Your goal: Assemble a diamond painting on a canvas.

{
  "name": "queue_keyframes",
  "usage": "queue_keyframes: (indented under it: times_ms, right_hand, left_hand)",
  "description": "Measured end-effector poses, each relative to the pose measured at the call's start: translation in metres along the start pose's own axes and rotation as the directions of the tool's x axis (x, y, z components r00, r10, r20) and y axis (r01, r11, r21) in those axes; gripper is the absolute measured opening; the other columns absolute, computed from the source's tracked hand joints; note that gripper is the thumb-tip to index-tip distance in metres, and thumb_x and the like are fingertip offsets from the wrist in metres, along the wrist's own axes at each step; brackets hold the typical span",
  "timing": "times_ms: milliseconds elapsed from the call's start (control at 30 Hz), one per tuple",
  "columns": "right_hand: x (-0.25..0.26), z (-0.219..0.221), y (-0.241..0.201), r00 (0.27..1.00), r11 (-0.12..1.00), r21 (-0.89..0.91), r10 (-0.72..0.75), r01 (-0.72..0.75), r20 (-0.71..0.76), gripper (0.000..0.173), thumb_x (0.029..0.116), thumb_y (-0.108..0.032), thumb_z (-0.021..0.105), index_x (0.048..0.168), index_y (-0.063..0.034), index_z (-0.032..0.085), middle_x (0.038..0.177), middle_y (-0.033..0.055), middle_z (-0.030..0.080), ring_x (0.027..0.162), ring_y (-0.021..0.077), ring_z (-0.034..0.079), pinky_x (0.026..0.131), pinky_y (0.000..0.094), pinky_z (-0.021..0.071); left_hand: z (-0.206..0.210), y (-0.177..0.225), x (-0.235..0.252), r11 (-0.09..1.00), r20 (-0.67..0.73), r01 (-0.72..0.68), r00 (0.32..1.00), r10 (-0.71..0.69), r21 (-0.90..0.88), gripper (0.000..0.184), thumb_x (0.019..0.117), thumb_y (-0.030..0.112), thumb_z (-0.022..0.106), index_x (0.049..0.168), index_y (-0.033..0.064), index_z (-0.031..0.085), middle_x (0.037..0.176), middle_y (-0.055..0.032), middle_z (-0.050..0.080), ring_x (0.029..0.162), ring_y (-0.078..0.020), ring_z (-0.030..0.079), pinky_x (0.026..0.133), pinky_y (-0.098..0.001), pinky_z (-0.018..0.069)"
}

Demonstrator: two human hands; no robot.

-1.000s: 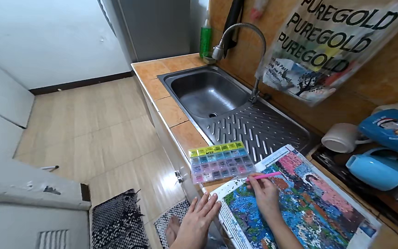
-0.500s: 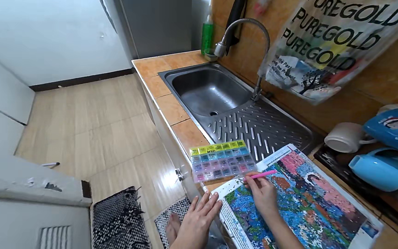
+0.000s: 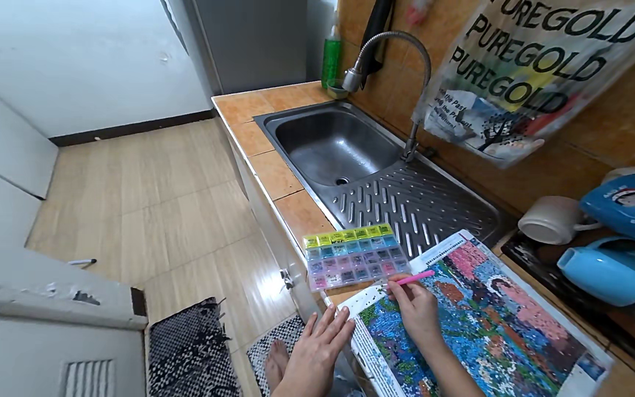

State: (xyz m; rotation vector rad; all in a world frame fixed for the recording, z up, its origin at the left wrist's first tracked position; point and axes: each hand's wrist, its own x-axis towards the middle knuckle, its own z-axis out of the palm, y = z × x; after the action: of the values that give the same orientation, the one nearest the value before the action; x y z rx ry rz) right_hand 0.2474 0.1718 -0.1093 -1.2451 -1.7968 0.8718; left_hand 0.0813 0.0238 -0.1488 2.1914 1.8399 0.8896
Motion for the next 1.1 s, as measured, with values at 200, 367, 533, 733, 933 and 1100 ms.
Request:
queue_keyframes:
  times_ms: [200,367,533,733,933,1100]
  right_hand:
    - [-0.001,-0.002,0.0,1.0,0.999,-0.03,-0.028,0.027,-0.007,0.018,0.0958,-0.006,0.06,0.098,0.0066,0.072,0.09,0.0144,0.071,0.074,0.0135,0.069,0.071,0.0257,0.058]
    - [-0.002,-0.002,0.001,0.999,0.996,-0.076,-0.052,0.053,0.01,0.019,0.0961,-0.007,0.061,0.098,0.0065,0.073,0.092,0.0164,0.072,0.076,0.0184,0.07,0.073,0.0312,0.0592]
    - [-0.003,-0.001,0.003,0.996,0.988,-0.124,-0.093,0.094,0.017,0.019,0.0955,-0.007,0.061,0.096,0.0066,0.074,0.093,0.0183,0.073,0.078,0.0231,0.071,0.075,0.0361,0.0597]
    - [-0.002,-0.005,0.001,0.997,0.993,-0.095,-0.075,0.076,0.011,0.019,0.0951,-0.006,0.06,0.096,0.0071,0.073,0.09,0.0175,0.072,0.075,0.0196,0.071,0.072,0.0312,0.0594]
    - [-0.012,-0.02,-0.007,0.997,0.994,0.087,0.072,-0.07,-0.013,0.017,0.0966,-0.004,0.057,0.1,0.0087,0.069,0.087,0.01,0.07,0.073,0.0064,0.068,0.069,0.0202,0.0574]
    - [-0.033,-0.036,-0.012,0.986,0.972,0.169,0.165,-0.161,-0.011,0.016,0.0968,-0.005,0.056,0.102,0.0068,0.065,0.086,0.0042,0.07,0.072,0.0037,0.068,0.068,0.0184,0.0578]
  left_hand:
    - [0.0,0.0,0.0,1.0,0.012,0.008,1.0,-0.008,-0.009,0.065,0.0744,-0.017,0.063,0.134,0.0094,0.067,0.144,-0.011,0.062,0.133,-0.0373,0.058,0.1,-0.0607,0.0507]
    - [0.001,0.0,0.0,1.0,0.001,0.004,1.0,-0.004,0.002,0.065,0.074,-0.017,0.063,0.133,0.0093,0.068,0.143,-0.0108,0.062,0.133,-0.0368,0.058,0.099,-0.0602,0.0513]
    - [0.001,0.0,-0.001,1.0,-0.002,0.01,1.0,-0.01,-0.007,0.064,0.0744,-0.017,0.064,0.133,0.0091,0.068,0.143,-0.0113,0.062,0.133,-0.0372,0.058,0.1,-0.061,0.0509]
    - [-0.001,0.0,0.0,1.0,0.01,0.011,1.0,-0.011,-0.017,0.064,0.0739,-0.017,0.064,0.133,0.0086,0.068,0.143,-0.0118,0.062,0.133,-0.038,0.058,0.1,-0.0617,0.0505]
    - [0.003,-0.002,0.0,1.0,-0.015,-0.003,1.0,0.003,-0.002,0.063,0.0745,-0.017,0.063,0.131,0.0096,0.069,0.142,-0.011,0.063,0.131,-0.0372,0.06,0.098,-0.0613,0.0515]
    - [0.003,-0.002,-0.001,1.0,-0.01,-0.003,1.0,0.003,-0.008,0.065,0.0736,-0.017,0.063,0.132,0.0097,0.068,0.143,-0.0111,0.063,0.132,-0.0373,0.059,0.099,-0.0621,0.0509]
